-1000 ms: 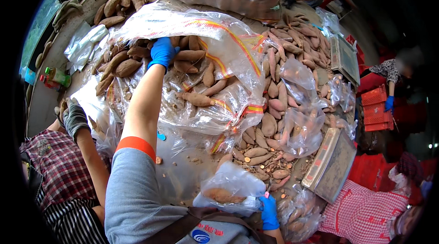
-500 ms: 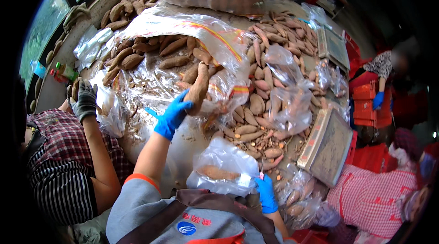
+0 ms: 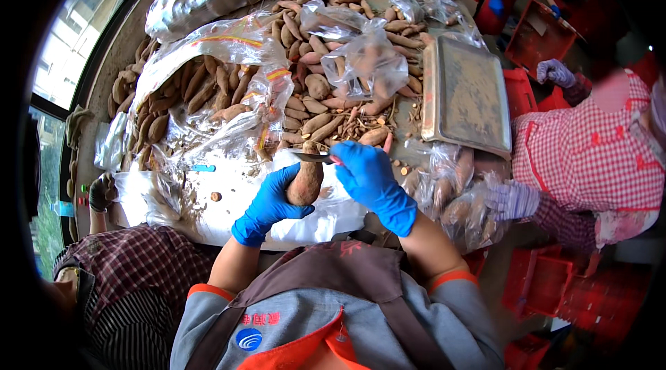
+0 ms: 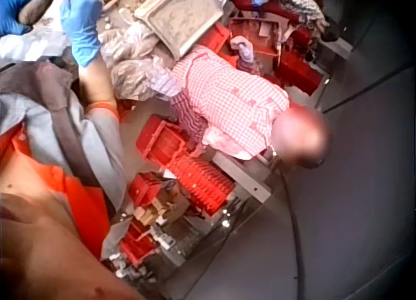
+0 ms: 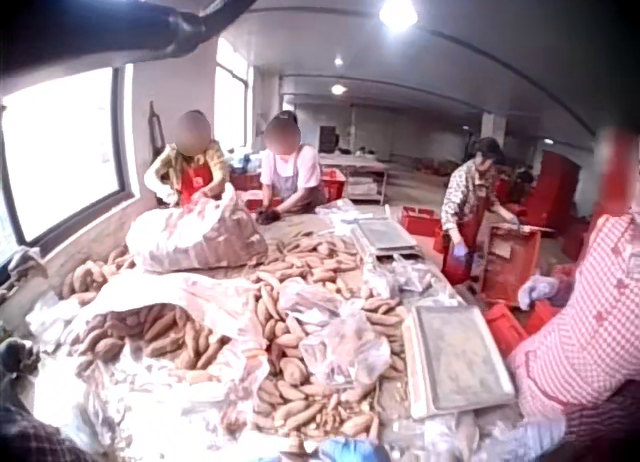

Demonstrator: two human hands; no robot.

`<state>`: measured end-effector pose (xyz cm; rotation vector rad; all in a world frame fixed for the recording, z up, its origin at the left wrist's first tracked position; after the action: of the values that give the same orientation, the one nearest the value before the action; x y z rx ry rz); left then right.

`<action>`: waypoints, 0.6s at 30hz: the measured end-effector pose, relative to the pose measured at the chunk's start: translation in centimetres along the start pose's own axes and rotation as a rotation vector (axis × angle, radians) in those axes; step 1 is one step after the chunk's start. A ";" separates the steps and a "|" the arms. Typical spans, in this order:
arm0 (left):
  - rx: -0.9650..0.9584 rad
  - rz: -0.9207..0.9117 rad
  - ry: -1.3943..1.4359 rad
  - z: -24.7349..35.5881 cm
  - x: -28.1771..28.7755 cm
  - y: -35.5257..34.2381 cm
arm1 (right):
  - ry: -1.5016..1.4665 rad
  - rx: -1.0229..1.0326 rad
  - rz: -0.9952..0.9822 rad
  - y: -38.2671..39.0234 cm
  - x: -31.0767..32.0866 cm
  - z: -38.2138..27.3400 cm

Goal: The person sorts sweet potatoes by picking them from a large pile on a table, placing them into plastic bags, and then assists in moving a large heavy sack of potatoes onto the table.

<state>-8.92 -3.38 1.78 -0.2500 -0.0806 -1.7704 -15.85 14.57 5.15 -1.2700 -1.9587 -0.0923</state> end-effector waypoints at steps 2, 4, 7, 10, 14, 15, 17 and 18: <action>-0.004 -0.051 -0.037 0.2 -0.5 0.1 | 0.027 0.005 -0.025 0.1 -0.2 0.1; 0.006 -0.088 -0.037 0.4 -0.5 0.2 | 0.068 0.030 -0.058 0.5 0.0 0.0; 0.024 -0.224 -0.010 1.2 0.2 0.1 | 0.111 0.047 -0.107 0.6 -0.1 0.1; 0.106 -0.312 -0.004 0.6 0.3 0.5 | 0.090 -0.048 -0.249 0.8 -1.3 2.3; 0.106 -0.332 0.081 0.6 -0.1 1.0 | 0.387 -0.139 -0.389 1.7 -3.9 7.3; -0.013 -0.361 0.117 2.0 -0.1 1.0 | 0.365 -0.189 -0.446 2.6 -4.2 10.6; -0.176 -0.378 0.142 5.3 0.1 0.4 | 0.192 -0.231 -0.385 4.8 -4.5 15.2; -0.170 -0.336 0.058 5.2 0.8 0.6 | -0.118 -0.314 -0.322 5.7 -4.6 13.8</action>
<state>-7.85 -3.27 6.94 -0.3220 0.0745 -2.1212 -18.25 20.14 -9.25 -1.1600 -2.3046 -0.5138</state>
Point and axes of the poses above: each hand's wrist, its own y-axis away from the middle knuckle, its own x-axis out of the back of the hand, z = x × y, the point moved 2 cm from there along -y, towards the middle knuckle, and after that the axes turned 6 degrees about -x, right-handed, at the moved point
